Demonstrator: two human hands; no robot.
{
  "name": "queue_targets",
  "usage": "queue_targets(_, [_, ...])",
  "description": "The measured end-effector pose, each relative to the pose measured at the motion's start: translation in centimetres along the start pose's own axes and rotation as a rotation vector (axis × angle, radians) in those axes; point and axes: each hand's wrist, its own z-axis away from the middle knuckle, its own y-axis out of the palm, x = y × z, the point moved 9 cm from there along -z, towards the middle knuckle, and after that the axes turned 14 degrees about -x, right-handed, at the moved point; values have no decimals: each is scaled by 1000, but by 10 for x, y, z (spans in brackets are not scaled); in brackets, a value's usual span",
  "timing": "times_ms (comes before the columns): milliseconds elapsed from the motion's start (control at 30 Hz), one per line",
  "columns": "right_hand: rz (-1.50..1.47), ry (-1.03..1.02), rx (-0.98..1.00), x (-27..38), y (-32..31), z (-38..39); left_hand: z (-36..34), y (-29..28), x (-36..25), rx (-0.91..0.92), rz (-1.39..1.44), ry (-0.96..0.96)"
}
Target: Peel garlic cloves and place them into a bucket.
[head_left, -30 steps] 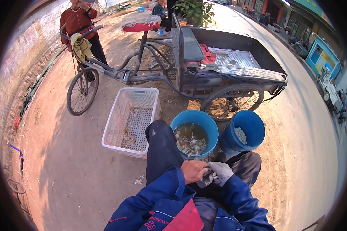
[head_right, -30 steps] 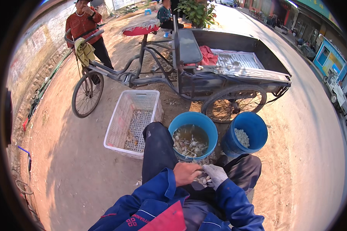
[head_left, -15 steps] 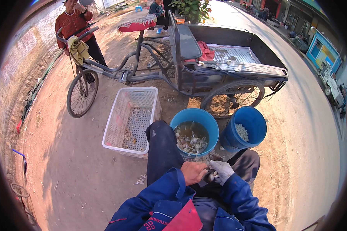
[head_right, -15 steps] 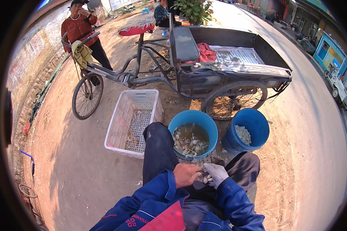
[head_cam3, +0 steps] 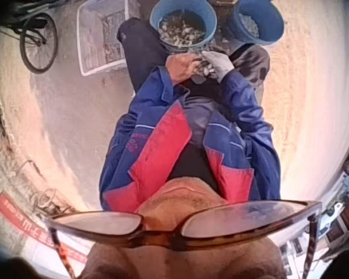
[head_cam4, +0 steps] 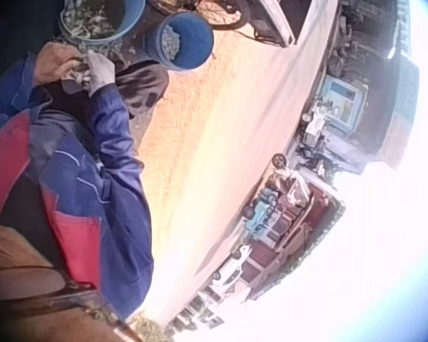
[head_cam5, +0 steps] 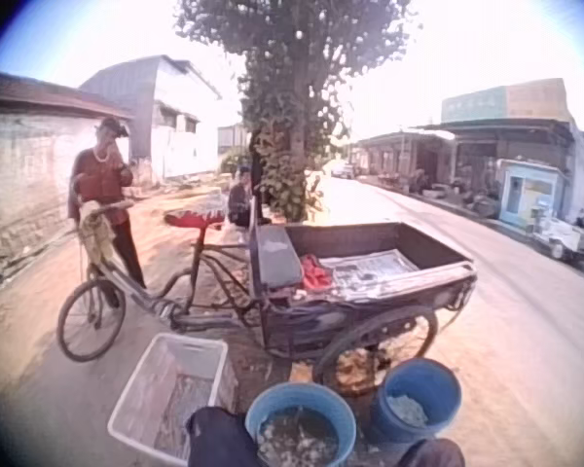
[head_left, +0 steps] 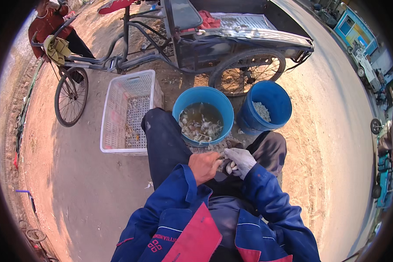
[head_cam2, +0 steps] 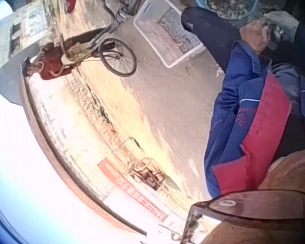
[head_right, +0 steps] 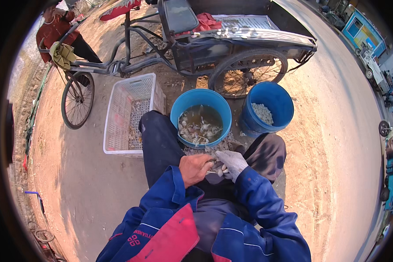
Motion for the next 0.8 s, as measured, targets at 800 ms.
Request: queue_targets(800, [-82, 50, 41, -38, 7, -24, 17, 39, 34, 41, 149, -65])
